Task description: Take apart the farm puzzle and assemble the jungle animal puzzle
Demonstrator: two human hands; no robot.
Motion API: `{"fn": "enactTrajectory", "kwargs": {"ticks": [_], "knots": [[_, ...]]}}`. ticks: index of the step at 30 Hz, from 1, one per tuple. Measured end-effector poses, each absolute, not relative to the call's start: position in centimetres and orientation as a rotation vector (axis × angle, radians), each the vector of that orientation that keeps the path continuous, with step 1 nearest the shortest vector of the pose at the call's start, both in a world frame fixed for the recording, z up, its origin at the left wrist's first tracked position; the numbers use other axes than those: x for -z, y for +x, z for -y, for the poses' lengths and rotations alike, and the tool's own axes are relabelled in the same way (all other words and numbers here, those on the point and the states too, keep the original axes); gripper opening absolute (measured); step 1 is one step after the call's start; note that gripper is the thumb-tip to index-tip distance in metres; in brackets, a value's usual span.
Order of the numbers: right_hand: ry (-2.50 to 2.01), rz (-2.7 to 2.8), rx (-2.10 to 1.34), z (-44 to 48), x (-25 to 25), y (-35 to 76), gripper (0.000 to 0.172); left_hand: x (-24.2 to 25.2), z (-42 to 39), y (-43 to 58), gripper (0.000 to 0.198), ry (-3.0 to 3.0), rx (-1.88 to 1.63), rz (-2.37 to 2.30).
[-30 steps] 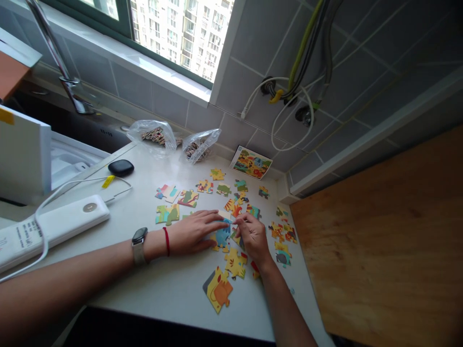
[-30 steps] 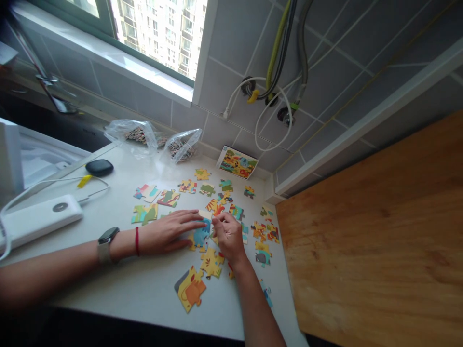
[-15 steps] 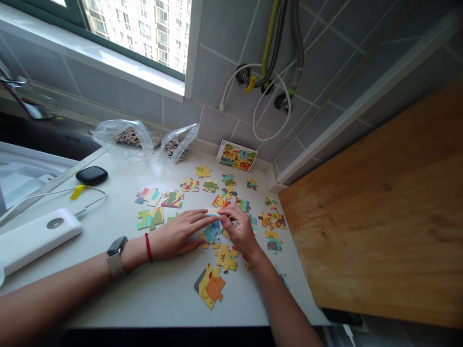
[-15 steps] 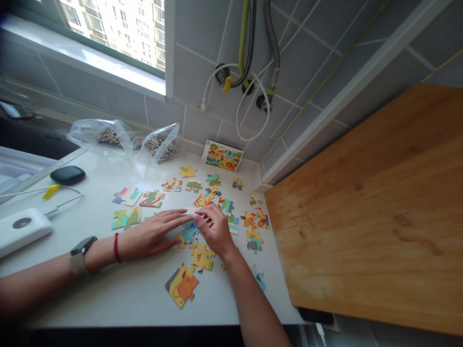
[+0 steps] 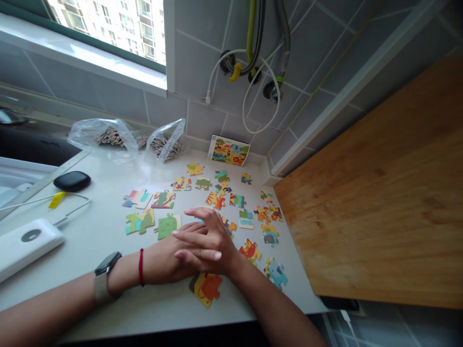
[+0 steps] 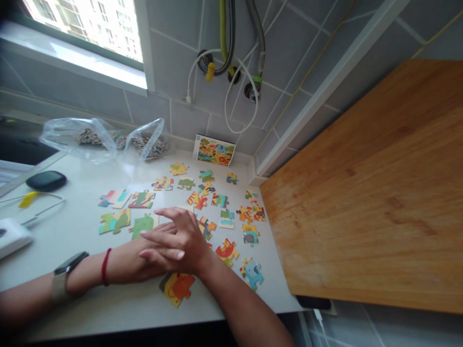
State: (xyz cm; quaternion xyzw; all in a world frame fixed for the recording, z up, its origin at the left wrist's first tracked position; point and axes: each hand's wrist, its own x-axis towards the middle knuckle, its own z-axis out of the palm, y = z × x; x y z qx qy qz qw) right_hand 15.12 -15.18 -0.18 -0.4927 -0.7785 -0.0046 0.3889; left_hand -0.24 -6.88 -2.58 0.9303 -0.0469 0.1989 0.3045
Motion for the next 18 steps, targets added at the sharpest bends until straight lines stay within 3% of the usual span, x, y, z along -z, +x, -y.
{"fn": "enactTrajectory", "kwargs": {"ticks": [2,6,8,12,18], "knots": [[-1.229,1.984,0.043,15.2,0.3,15.1,0.027,1.9,7.1,-0.5,0.041,2.456,-0.507,0.131],[-1.241,1.908,0.041,15.0,0.2,16.6,0.042,1.4,7.3,-1.1,0.062,2.406,-0.595,-0.003],[-1.289,1.839,-0.013,15.1,-0.3,18.4,0.035,1.2,6.6,-1.2,0.064,2.374,-0.679,-0.105],[-1.56,1.545,-0.059,15.9,-1.7,22.8,0.027,1.0,3.1,-1.3,0.034,2.399,-0.896,-0.32],[-2.044,1.357,-0.126,18.6,-1.5,28.3,0.038,1.8,-0.5,-1.5,0.024,2.44,-0.955,-0.495]]}}
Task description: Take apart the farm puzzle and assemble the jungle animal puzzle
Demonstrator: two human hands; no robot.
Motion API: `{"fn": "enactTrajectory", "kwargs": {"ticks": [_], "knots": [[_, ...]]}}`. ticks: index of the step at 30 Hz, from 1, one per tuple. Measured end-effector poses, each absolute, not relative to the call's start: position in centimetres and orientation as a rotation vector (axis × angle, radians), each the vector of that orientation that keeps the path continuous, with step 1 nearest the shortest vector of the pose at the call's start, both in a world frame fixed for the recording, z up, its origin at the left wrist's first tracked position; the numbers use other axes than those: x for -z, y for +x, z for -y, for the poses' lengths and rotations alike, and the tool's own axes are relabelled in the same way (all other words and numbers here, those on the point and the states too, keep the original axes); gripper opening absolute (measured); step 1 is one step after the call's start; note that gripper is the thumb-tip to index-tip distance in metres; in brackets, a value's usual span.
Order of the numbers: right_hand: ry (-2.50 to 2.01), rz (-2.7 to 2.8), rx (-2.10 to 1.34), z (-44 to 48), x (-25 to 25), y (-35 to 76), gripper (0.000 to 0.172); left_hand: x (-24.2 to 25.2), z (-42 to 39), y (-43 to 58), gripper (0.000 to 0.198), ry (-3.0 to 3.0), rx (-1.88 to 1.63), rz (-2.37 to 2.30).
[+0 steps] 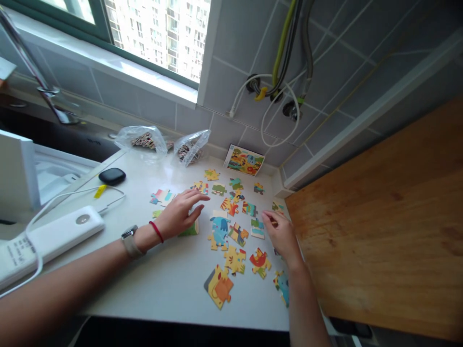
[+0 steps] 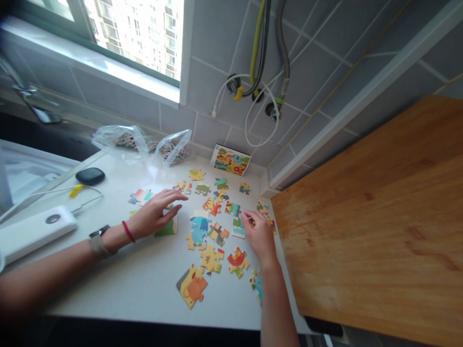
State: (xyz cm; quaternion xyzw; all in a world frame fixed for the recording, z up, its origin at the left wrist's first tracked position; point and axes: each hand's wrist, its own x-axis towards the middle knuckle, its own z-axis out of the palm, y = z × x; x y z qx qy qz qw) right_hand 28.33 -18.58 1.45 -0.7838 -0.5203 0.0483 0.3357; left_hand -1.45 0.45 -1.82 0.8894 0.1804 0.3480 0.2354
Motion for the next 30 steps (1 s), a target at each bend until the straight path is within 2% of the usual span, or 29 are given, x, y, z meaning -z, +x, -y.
{"fn": "enactTrajectory", "kwargs": {"ticks": [6,16,22,30], "knots": [[-2.397,1.263,-0.169,24.6,-0.3,30.6,0.045,1.9,-0.1,-1.4,0.023,2.507,-0.847,-0.487],[-2.414,1.095,-0.172,33.0,0.0,27.7,0.042,2.1,1.5,-1.0,0.021,2.539,-0.674,-0.216],[-2.472,0.951,-0.391,35.8,0.3,27.0,0.057,2.2,1.9,-0.9,0.022,2.512,-0.675,-0.131],[-2.422,0.978,-0.375,34.9,0.4,26.9,0.037,2.0,1.6,-0.9,0.019,2.56,-0.697,-0.165]]}}
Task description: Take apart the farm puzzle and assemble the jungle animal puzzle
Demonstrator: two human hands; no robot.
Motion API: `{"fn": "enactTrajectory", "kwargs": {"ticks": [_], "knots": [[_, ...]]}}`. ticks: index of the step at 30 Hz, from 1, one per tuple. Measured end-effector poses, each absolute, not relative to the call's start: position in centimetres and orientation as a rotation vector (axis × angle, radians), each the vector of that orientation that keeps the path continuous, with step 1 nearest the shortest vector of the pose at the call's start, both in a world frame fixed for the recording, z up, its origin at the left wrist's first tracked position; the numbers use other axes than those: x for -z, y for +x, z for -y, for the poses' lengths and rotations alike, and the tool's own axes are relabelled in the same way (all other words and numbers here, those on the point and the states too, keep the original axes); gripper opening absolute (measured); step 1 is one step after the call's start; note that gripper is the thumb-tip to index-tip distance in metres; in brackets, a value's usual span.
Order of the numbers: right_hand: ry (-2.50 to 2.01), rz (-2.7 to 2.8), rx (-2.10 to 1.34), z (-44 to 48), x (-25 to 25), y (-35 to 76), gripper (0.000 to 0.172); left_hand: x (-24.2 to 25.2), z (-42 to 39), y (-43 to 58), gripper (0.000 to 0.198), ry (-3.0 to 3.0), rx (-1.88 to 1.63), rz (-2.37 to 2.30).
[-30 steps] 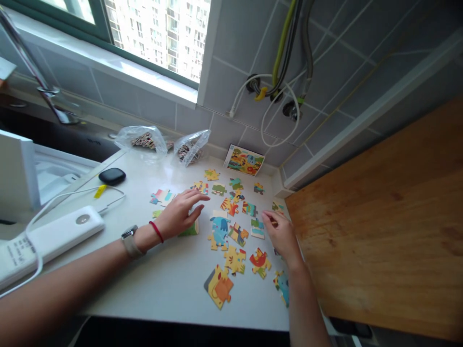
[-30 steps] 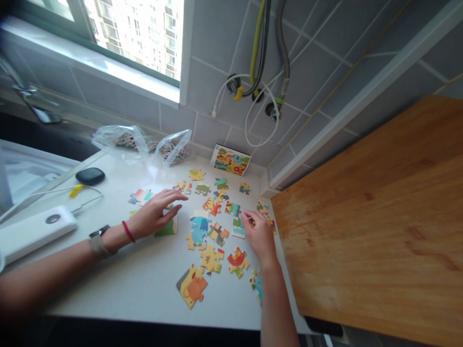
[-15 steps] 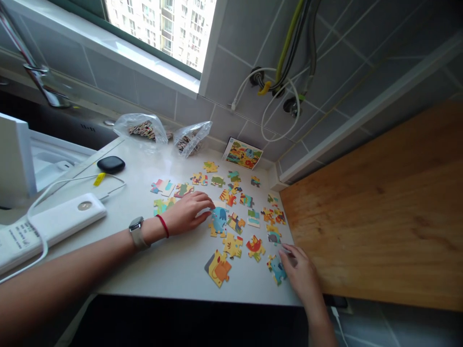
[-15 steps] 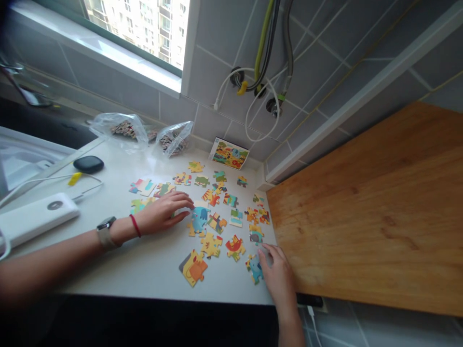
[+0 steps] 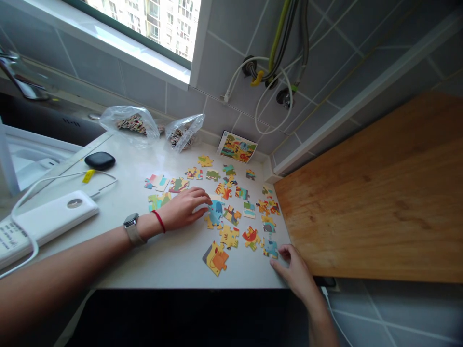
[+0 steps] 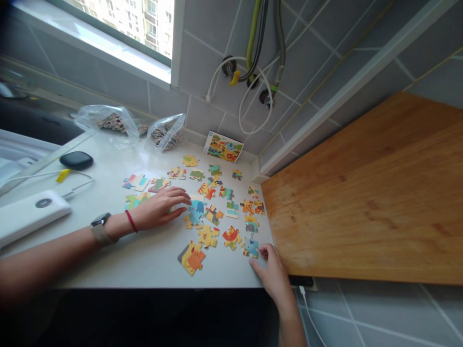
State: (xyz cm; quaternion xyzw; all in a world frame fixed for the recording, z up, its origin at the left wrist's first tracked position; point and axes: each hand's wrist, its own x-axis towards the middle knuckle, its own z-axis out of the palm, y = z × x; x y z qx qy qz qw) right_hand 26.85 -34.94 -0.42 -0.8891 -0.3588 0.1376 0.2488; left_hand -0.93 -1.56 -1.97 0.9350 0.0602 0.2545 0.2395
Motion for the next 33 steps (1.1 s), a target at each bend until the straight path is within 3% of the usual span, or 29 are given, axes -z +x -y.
{"fn": "enactTrajectory", "kwargs": {"ticks": [5,8,11,19,26,33], "knots": [[-2.362,0.9,-0.381,34.2,0.8,26.6,0.051,2.4,1.5,-1.2,0.023,2.595,-0.611,-0.135],[-2.408,0.903,-0.33,33.9,1.1,26.8,0.058,3.3,1.8,-1.3,0.04,2.607,-0.545,-0.098],[-2.414,0.924,-0.304,33.4,1.1,27.1,0.054,4.0,2.4,-1.2,0.047,2.618,-0.5,-0.104],[-2.426,0.89,-0.331,32.8,0.8,27.7,0.047,4.0,2.9,-1.0,0.036,2.674,-0.449,-0.123],[-2.048,0.676,-0.372,31.2,0.4,26.1,0.048,3.3,3.1,-1.0,0.039,2.724,-0.406,-0.136],[-1.694,0.687,-0.775,24.8,-0.2,16.8,0.047,2.7,2.6,-1.3,0.042,2.718,-0.373,-0.102]]}}
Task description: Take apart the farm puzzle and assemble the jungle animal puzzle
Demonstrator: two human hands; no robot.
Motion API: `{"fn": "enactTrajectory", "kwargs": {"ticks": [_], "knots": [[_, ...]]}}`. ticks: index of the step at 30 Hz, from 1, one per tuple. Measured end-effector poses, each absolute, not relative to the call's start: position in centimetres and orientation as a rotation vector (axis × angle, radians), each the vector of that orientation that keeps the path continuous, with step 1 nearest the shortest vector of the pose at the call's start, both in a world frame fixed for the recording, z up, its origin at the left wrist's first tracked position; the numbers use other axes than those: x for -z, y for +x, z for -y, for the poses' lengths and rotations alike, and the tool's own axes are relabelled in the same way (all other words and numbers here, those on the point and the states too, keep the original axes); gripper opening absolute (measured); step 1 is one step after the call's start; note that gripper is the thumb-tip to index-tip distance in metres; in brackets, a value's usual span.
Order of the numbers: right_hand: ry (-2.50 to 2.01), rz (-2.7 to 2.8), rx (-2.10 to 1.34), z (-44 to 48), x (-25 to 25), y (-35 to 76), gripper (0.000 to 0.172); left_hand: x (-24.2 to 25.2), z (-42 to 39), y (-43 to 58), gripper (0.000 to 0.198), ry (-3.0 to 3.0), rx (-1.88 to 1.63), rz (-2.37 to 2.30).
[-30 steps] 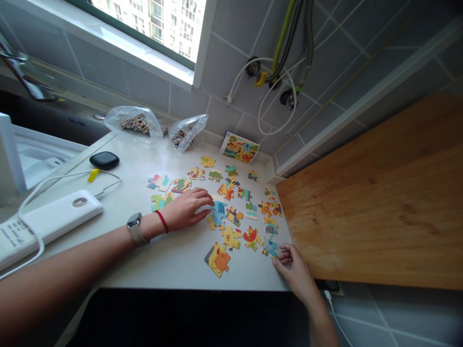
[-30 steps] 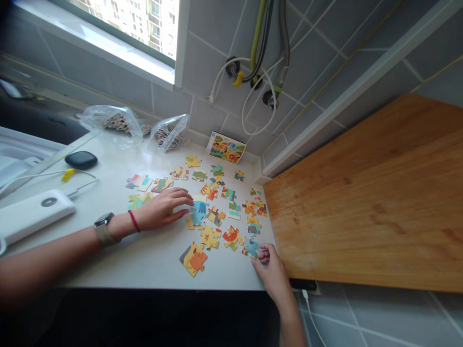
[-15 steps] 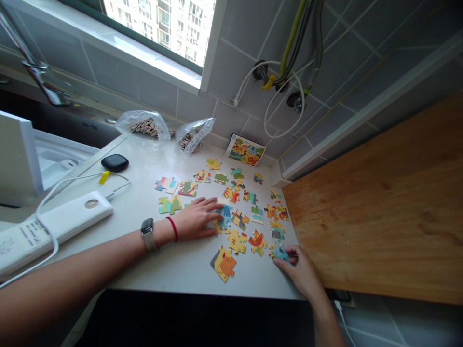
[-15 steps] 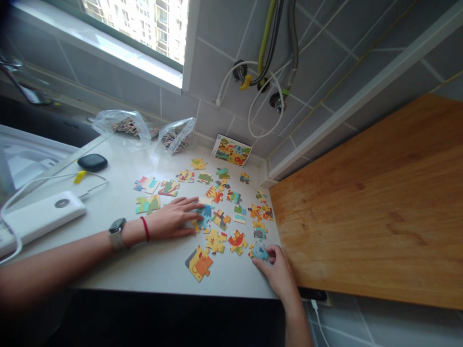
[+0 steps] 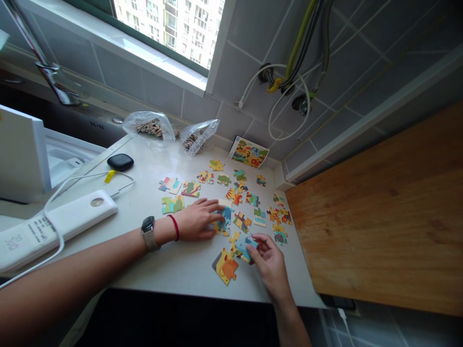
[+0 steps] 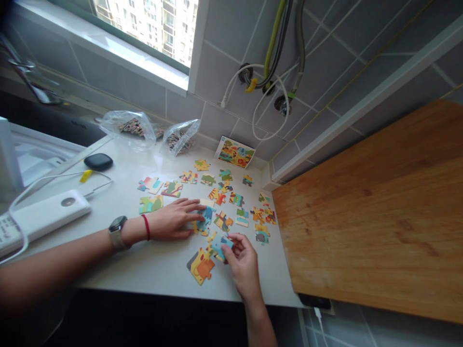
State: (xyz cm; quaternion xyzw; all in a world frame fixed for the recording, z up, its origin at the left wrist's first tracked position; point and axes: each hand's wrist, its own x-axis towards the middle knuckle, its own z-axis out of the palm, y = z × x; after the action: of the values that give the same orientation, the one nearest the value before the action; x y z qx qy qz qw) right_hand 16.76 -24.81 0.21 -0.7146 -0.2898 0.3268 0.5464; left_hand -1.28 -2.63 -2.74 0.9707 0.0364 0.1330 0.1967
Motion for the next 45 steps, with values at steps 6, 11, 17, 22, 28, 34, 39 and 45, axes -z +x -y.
{"fn": "enactTrajectory", "kwargs": {"ticks": [6,11,17,22,28,34,39,45], "knots": [[-1.375,0.628,-1.163,22.9,2.1,8.7,0.048,2.3,2.6,-1.5,0.044,2.744,-0.298,-0.147],[-1.418,0.619,-1.091,23.5,3.3,7.4,0.04,2.5,2.7,-1.6,0.045,2.741,-0.311,-0.158],[-1.541,0.57,-0.749,23.5,4.1,11.7,0.042,2.6,2.4,-1.7,0.042,2.747,-0.297,-0.142],[-1.591,0.55,-0.554,22.6,4.2,15.3,0.044,2.0,2.2,-1.8,0.045,2.748,-0.242,-0.131],[-1.684,0.7,-0.77,20.4,2.5,18.8,0.052,1.4,2.1,-1.9,0.043,2.739,-0.223,-0.137],[-1.875,0.903,-0.933,19.0,1.5,19.7,0.051,1.2,2.2,-2.1,0.043,2.728,-0.197,-0.152],[-1.987,1.196,-0.775,17.9,1.1,20.6,0.032,1.0,2.4,-2.1,0.043,2.734,-0.134,-0.168],[-2.102,1.428,-0.913,16.4,-0.5,22.2,0.021,1.3,2.3,-2.1,0.043,2.696,-0.168,-0.171]]}}
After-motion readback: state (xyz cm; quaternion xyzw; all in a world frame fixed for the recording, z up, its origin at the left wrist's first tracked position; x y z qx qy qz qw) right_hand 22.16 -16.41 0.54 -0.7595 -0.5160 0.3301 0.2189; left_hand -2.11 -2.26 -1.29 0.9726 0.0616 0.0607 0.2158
